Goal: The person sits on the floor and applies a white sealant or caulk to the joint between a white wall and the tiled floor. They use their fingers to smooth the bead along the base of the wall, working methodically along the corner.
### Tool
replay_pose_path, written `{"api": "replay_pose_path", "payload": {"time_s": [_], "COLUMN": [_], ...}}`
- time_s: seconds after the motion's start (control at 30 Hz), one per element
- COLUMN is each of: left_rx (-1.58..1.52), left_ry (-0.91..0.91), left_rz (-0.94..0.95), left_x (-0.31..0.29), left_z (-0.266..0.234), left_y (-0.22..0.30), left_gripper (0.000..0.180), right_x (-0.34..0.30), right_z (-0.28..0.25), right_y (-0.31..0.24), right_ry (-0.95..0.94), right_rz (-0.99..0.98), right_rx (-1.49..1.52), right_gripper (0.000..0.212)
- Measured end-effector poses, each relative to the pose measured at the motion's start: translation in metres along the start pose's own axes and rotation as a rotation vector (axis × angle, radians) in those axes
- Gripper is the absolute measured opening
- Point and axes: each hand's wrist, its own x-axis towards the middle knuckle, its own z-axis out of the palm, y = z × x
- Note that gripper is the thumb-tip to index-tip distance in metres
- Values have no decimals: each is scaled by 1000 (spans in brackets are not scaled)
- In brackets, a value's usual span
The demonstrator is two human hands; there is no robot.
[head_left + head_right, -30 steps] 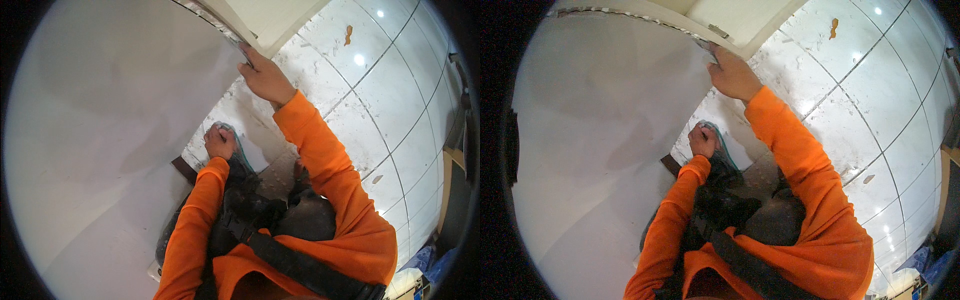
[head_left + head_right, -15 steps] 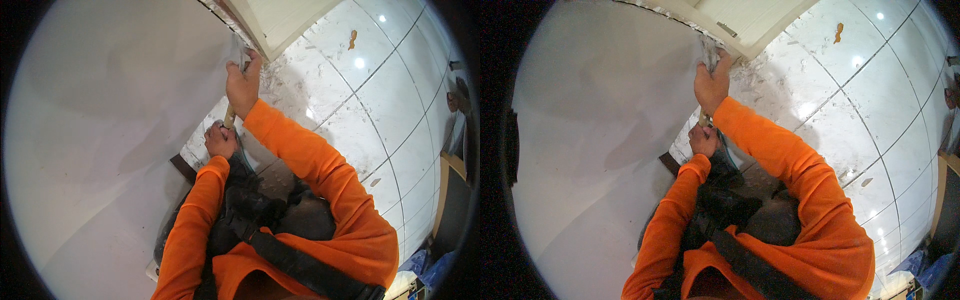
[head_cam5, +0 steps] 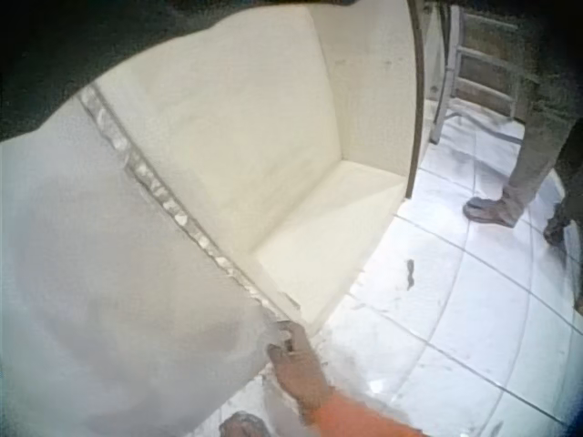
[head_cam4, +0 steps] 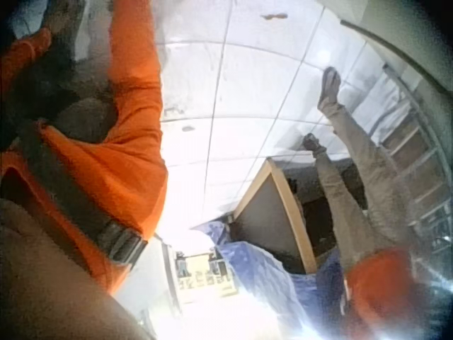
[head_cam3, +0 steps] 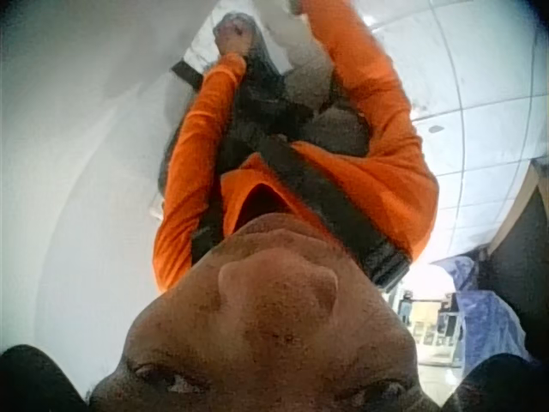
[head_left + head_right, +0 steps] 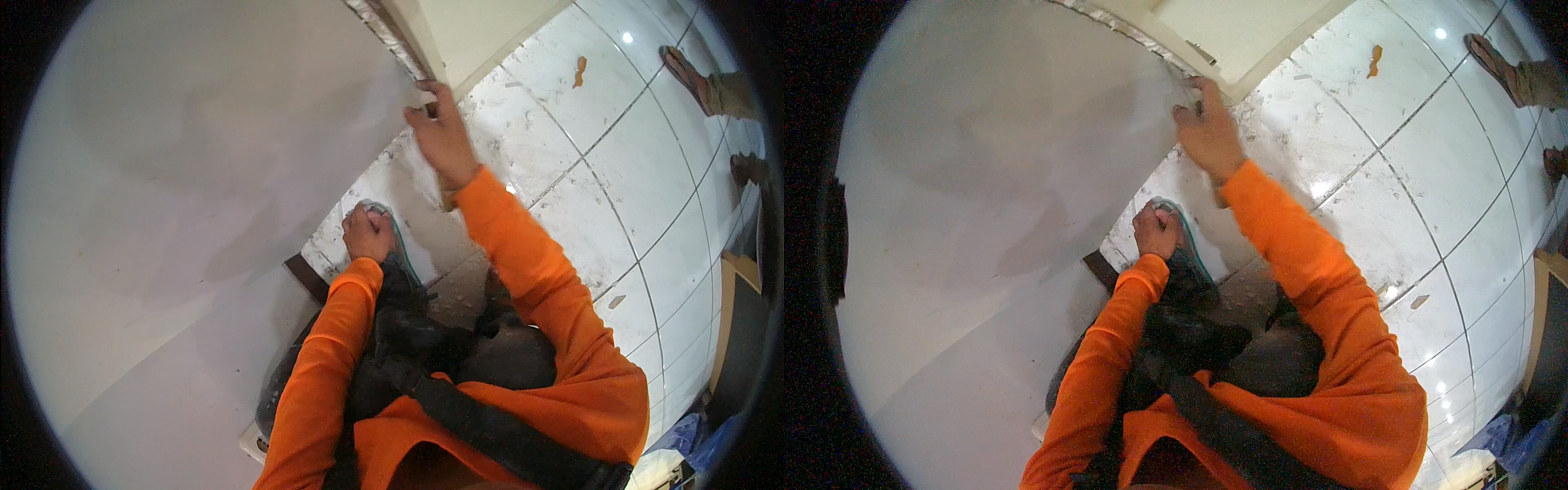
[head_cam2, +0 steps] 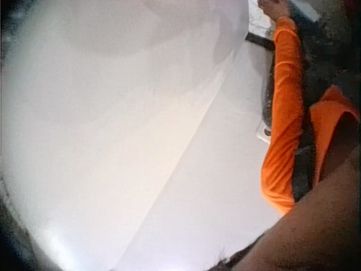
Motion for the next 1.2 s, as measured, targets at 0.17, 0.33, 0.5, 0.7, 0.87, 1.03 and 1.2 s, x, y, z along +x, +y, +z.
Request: {"api": "replay_pose_path", "payload": {"time_s": [0.17, 0.33, 0.5, 0.7, 0.87, 1.03, 1.2], "left_rx": [47, 34, 29, 43, 59, 48, 39], "left_ry": [63, -68, -100, -70, -101, -52, -66], "left_rz": [-9, -74, -84, -73, -60, -56, -44], "left_x": [-3, 0, -1, 0, 0, 1, 0], "left_z": [10, 3, -2, 7, -1, 3, -2], "left_y": [-5, -3, 1, -9, 1, -2, 2], "left_gripper": [57, 61, 63, 63, 63, 62, 59], "right_x": [-28, -18, 6, 9, 11, 16, 8], "right_z": [-65, -59, -30, -26, -27, -19, 2], "right_y": [5, 33, 52, 57, 58, 29, 45], "right_ry": [-87, -88, 17, 57, 53, -23, 153], "right_rz": [-7, -117, -294, -345, -355, -155, -213], "right_rx": [-264, -392, -605, -560, -549, -619, -423], "right_gripper": [39, 33, 29, 24, 25, 27, 32]}}
